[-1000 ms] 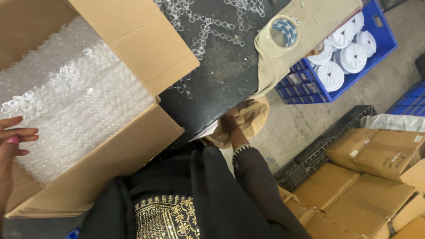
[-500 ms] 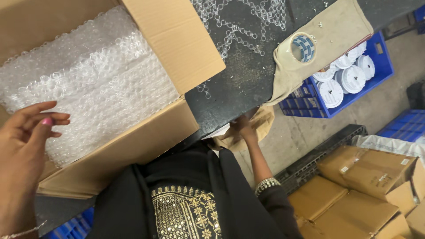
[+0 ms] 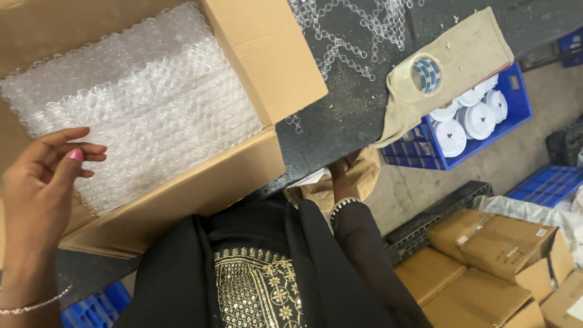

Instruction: The person places items into a cardboard box lined with bubble wrap, adds a layer of white foam, and packs additional items on top of the foam.

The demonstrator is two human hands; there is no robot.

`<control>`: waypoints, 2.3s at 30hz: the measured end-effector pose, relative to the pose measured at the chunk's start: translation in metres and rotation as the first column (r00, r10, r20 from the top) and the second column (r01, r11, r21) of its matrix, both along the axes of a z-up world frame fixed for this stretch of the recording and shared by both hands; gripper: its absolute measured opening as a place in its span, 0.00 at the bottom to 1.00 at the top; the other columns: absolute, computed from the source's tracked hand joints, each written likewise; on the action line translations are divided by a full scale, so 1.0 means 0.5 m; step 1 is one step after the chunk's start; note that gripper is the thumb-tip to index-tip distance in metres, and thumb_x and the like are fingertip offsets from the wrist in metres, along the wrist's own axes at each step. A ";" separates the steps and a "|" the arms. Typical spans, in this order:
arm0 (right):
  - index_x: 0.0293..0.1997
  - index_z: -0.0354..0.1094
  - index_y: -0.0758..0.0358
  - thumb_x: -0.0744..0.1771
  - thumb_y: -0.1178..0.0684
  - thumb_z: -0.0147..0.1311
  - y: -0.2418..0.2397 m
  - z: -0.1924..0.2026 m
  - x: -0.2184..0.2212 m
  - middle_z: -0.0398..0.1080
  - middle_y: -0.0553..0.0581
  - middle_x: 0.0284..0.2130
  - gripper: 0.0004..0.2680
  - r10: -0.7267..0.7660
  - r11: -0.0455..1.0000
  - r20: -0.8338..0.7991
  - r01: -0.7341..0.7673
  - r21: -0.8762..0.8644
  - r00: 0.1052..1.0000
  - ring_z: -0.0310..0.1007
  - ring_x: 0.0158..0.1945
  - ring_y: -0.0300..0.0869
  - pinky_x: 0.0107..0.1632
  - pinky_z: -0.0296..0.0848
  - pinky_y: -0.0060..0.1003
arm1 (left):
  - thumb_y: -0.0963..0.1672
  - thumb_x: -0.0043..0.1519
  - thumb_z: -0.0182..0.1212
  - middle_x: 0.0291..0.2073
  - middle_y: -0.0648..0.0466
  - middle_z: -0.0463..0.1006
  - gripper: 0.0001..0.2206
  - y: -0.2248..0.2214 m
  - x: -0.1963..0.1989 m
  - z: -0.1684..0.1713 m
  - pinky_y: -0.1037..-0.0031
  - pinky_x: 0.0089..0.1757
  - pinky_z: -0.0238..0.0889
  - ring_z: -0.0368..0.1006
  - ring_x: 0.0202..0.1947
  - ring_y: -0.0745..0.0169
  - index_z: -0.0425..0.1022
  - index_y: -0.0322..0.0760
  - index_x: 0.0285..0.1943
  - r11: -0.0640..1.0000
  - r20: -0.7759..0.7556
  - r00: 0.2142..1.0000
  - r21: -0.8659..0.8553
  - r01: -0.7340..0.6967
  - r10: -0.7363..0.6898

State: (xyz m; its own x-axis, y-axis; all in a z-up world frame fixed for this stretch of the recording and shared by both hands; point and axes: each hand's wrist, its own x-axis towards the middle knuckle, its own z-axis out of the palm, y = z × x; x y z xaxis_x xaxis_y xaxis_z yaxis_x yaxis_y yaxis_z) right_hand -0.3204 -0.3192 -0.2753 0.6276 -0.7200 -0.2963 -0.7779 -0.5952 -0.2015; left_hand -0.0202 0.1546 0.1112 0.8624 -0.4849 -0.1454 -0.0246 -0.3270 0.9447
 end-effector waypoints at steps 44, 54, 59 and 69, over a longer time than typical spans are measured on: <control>0.44 0.74 0.65 0.65 0.55 0.58 0.173 1.120 -0.031 0.79 0.55 0.38 0.07 0.531 0.793 0.379 -0.602 0.092 0.758 0.81 0.40 0.42 0.41 0.77 0.35 | 0.44 0.60 0.69 0.70 0.49 0.62 0.31 -0.226 -0.052 0.213 0.57 0.63 0.56 0.55 0.71 0.55 0.60 0.43 0.73 0.829 0.545 0.695 -0.001 0.560 -0.469; 0.49 0.74 0.60 0.62 0.48 0.63 0.235 1.247 0.097 0.78 0.49 0.40 0.13 0.770 0.551 0.358 -0.833 0.046 0.528 0.78 0.42 0.38 0.41 0.77 0.32 | 0.44 0.61 0.66 0.62 0.57 0.74 0.02 -0.229 -0.030 0.295 0.48 0.68 0.37 0.65 0.66 0.61 0.83 0.47 0.38 0.801 0.816 0.271 0.336 0.496 -0.510; 0.44 0.76 0.61 0.62 0.53 0.65 0.244 1.238 0.198 0.77 0.54 0.38 0.10 0.760 0.650 0.214 -0.725 -0.228 0.614 0.78 0.39 0.39 0.42 0.76 0.36 | 0.43 0.71 0.63 0.43 0.55 0.85 0.05 -0.090 0.029 0.328 0.65 0.54 0.72 0.81 0.45 0.60 0.84 0.43 0.48 0.934 0.887 0.318 0.270 0.234 -0.336; 0.51 0.76 0.64 0.71 0.65 0.61 0.244 1.159 0.380 0.71 0.60 0.42 0.05 0.930 0.362 0.353 -0.092 -0.928 0.102 0.72 0.48 0.49 0.46 0.70 0.41 | 0.33 0.75 0.52 0.53 0.45 0.83 0.13 0.068 0.046 0.437 0.66 0.56 0.70 0.78 0.56 0.53 0.82 0.32 0.59 0.998 0.995 0.092 -0.037 -0.057 0.042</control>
State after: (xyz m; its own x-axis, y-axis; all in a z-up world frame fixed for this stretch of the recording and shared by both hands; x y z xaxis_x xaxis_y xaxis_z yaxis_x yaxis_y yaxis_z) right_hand -0.1302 -0.1973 0.3041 0.4234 0.3046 0.8532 0.1751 -0.9515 0.2528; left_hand 0.0027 0.1886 0.3298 0.2520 -0.4399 0.8620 -0.9227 -0.3778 0.0769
